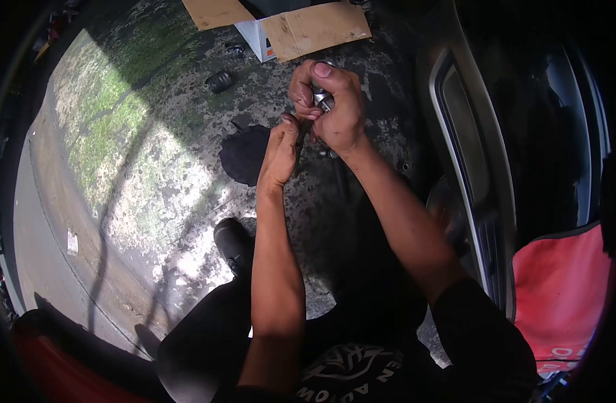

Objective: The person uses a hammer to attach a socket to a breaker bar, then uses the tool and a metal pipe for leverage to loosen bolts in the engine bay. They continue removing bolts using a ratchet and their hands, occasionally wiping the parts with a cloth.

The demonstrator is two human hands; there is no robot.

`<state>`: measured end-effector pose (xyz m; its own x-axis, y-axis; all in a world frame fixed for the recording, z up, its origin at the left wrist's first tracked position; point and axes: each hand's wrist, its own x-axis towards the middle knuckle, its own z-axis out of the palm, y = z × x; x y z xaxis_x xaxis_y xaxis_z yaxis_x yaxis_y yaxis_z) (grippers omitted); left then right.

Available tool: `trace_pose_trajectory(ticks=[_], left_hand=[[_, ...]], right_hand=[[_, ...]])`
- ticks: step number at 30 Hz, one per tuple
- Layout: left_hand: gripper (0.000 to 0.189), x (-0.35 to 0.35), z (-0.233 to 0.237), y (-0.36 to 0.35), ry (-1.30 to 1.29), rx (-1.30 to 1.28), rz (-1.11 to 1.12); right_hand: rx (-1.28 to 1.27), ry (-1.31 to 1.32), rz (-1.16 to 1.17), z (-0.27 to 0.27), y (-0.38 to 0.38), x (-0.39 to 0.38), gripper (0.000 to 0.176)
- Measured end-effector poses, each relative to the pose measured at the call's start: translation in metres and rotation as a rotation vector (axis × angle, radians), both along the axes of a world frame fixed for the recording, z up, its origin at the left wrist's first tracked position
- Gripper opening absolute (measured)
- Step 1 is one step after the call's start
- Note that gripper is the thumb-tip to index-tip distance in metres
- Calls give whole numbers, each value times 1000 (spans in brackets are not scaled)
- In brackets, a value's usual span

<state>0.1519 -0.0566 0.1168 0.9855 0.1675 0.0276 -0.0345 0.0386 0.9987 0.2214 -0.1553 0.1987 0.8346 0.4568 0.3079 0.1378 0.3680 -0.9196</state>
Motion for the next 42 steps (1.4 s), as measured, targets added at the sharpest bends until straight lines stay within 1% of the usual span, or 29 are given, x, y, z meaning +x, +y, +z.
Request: trace_pose_trajectory(ticks=[2, 4, 7, 8, 10, 12, 13, 14, 16, 18, 21, 23, 25, 26, 27, 29, 30, 32, 33, 35, 36, 37, 39, 41, 42], left_hand=[[96, 0, -6, -4, 112, -44, 79], [93, -5, -34, -3, 242, -157, 57], [95, -13, -54, -10, 340, -183, 150], [98, -16, -60, -14, 339, -104, 192], [96, -15, -74, -15, 419, -191, 248], [92, -7, -105, -17, 398, -280, 285], [90, -4, -105, -18, 389, -323, 302], [84, -7, -105, -17, 357, -321, 265], [85, -4, -107, -21, 318, -255, 329], [84, -4, -109, -21, 330, -218, 283], [84, -3, -120, -20, 253, -93, 257], [85, -4, -127, -30, 181, 141, 375], [85, -4, -127, -28, 127, 263, 398], [85, -8, -114, -26, 121, 268, 359], [87, -7, -101, -23, 123, 234, 348], [91, -2, -74, -19, 170, -103, 321], [93, 0, -59, -19, 174, -265, 312], [90, 6, -32, -15, 131, -537, 288], [87, 5, -26, -2, 105, -512, 191], [72, 4, -30, 4, 86, -461, 116], [62, 5, -35, 1, 93, -437, 140], [55, 5, -35, -2, 54, -359, 163], [42, 3, -35, -7, -17, -201, 218], [36, 1, -56, -5, -323, 487, 305], [32, 1, -63, -1, -291, 566, 302]], right_hand=[[-16, -4, -20, 3, 3, -1, 45], [-1, 7, -8, 4, 5, -2, 44], [35, 42, 34, 5, 4, -6, 43], [48, 57, 49, 5, 3, -8, 43], [30, 59, 62, 7, 1, -15, 43], [-30, 34, 54, 11, 2, -22, 43], [-51, 9, 62, 14, 2, -24, 44], [-70, -17, 66, 17, 2, -26, 44], [-89, -53, 59, 22, 0, -28, 46], [-92, -73, 48, 18, -2, -27, 45], [-96, -53, 31, 9, -4, -25, 45], [-90, -47, 13, 11, -5, -22, 45], [-92, -33, 30, 15, -8, -21, 46], [-95, -19, 39, 15, -9, -22, 46], [-53, 1, 24, 14, -9, -23, 46], [31, 45, -3, 10, -8, -21, 47], [72, 81, 44, 9, -9, -19, 46], [66, 117, 37, 10, -8, -19, 46], [64, 136, 30, 10, -7, -20, 46], [24, 17, 0, 5, -5, -16, 48], [24, -42, -22, 4, -3, -14, 49], [22, -102, -42, 3, -1, -13, 50], [30, -109, -43, 2, 3, -12, 54], [18, -127, -66, 1, 7, -14, 55], [-10, -106, -80, 2, 9, -16, 58]])
